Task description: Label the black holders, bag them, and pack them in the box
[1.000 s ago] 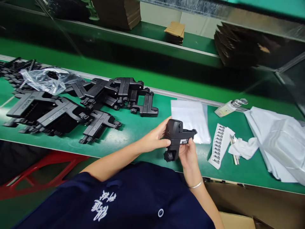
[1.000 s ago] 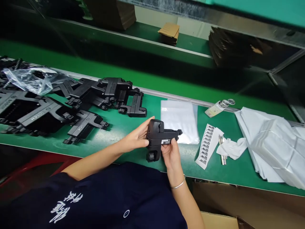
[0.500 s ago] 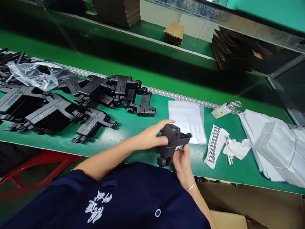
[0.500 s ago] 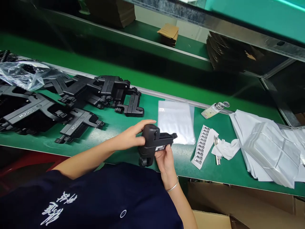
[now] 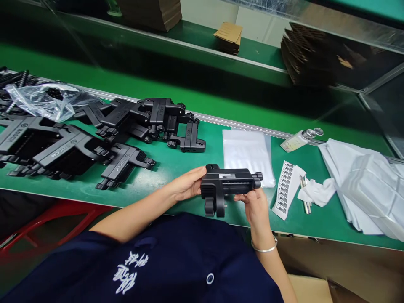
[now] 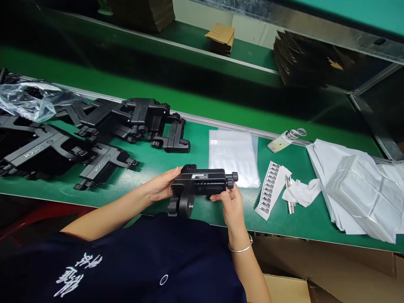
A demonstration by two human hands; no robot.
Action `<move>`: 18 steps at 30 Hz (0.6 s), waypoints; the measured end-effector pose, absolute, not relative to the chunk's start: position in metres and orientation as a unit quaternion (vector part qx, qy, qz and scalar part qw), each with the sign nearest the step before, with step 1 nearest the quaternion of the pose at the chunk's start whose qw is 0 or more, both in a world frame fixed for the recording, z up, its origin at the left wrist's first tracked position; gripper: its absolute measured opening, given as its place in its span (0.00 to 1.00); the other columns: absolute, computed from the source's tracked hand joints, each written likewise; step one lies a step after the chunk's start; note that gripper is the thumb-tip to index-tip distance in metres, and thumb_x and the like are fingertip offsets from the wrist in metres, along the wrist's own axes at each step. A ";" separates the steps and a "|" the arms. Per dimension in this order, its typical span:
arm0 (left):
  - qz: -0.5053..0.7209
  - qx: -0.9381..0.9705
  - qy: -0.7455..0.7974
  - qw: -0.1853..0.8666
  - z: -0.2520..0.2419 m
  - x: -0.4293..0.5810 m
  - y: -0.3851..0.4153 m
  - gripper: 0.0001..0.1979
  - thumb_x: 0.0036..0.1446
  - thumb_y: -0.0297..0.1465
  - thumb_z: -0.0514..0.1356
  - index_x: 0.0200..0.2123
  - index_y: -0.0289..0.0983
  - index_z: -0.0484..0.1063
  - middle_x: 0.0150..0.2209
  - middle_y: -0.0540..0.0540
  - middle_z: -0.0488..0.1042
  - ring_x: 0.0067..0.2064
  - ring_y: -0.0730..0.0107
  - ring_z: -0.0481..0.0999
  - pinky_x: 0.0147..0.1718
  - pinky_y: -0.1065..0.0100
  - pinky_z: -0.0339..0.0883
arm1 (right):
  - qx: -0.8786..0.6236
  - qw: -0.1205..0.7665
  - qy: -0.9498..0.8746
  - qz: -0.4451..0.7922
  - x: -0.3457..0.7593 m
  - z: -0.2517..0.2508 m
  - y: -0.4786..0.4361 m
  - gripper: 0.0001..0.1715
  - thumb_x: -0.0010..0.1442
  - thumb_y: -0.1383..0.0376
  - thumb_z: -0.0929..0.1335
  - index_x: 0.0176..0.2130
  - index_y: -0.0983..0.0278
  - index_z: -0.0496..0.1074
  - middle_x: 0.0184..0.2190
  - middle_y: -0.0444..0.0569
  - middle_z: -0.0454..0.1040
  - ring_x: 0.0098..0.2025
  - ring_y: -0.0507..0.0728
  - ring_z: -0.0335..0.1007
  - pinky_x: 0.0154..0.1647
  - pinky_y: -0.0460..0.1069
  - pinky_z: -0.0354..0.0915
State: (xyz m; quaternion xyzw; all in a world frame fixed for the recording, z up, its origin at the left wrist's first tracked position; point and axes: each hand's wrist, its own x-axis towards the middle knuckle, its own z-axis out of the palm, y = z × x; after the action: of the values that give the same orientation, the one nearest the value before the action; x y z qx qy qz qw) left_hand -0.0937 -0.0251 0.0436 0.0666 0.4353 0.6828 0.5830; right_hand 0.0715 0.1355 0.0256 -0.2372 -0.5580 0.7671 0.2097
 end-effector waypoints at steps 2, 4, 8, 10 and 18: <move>0.676 0.000 0.420 0.605 0.037 -0.089 -0.023 0.24 0.55 0.50 0.64 0.38 0.34 0.76 0.30 0.44 0.77 0.30 0.70 0.76 0.29 0.72 0.70 | -0.253 0.207 -0.560 0.761 0.070 0.029 0.134 0.29 0.48 0.44 0.75 0.39 0.62 0.70 0.28 0.45 0.77 0.23 0.53 0.74 0.26 0.49 0.72; 0.673 -0.042 0.410 0.614 0.032 -0.086 -0.023 0.22 0.60 0.49 0.59 0.34 0.33 0.76 0.28 0.44 0.77 0.28 0.70 0.76 0.29 0.72 0.71 | -0.264 0.209 -0.556 0.760 0.068 0.030 0.131 0.29 0.48 0.43 0.74 0.38 0.62 0.69 0.26 0.44 0.76 0.23 0.53 0.73 0.25 0.48 0.70; 0.672 -0.076 0.381 0.630 0.024 -0.087 -0.022 0.23 0.62 0.48 0.58 0.32 0.33 0.76 0.25 0.45 0.77 0.25 0.70 0.75 0.27 0.71 0.70 | -0.265 0.214 -0.562 0.754 0.069 0.028 0.127 0.29 0.50 0.43 0.73 0.38 0.62 0.68 0.24 0.43 0.75 0.22 0.53 0.72 0.25 0.48 0.69; 0.660 -0.092 0.379 0.643 0.020 -0.090 -0.021 0.23 0.62 0.48 0.57 0.32 0.33 0.77 0.24 0.45 0.77 0.24 0.69 0.75 0.27 0.70 0.71 | -0.261 0.222 -0.583 0.737 0.070 0.029 0.124 0.27 0.50 0.45 0.74 0.38 0.61 0.68 0.24 0.43 0.75 0.23 0.53 0.72 0.26 0.48 0.70; 0.623 -0.078 0.428 0.650 0.000 -0.097 -0.008 0.15 0.61 0.41 0.57 0.34 0.35 0.76 0.25 0.47 0.78 0.24 0.65 0.76 0.23 0.65 0.72 | -0.242 0.199 -0.787 0.531 0.069 0.055 0.103 0.23 0.46 0.55 0.78 0.36 0.59 0.69 0.24 0.43 0.75 0.27 0.57 0.73 0.32 0.52 0.69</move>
State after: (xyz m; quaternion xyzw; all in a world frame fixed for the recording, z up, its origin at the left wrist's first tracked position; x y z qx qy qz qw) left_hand -0.0969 -0.0076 -0.0004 -0.0785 0.4279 0.6231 0.6500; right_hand 0.0693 0.1032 0.0547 -0.2424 -0.7870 0.5314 0.1987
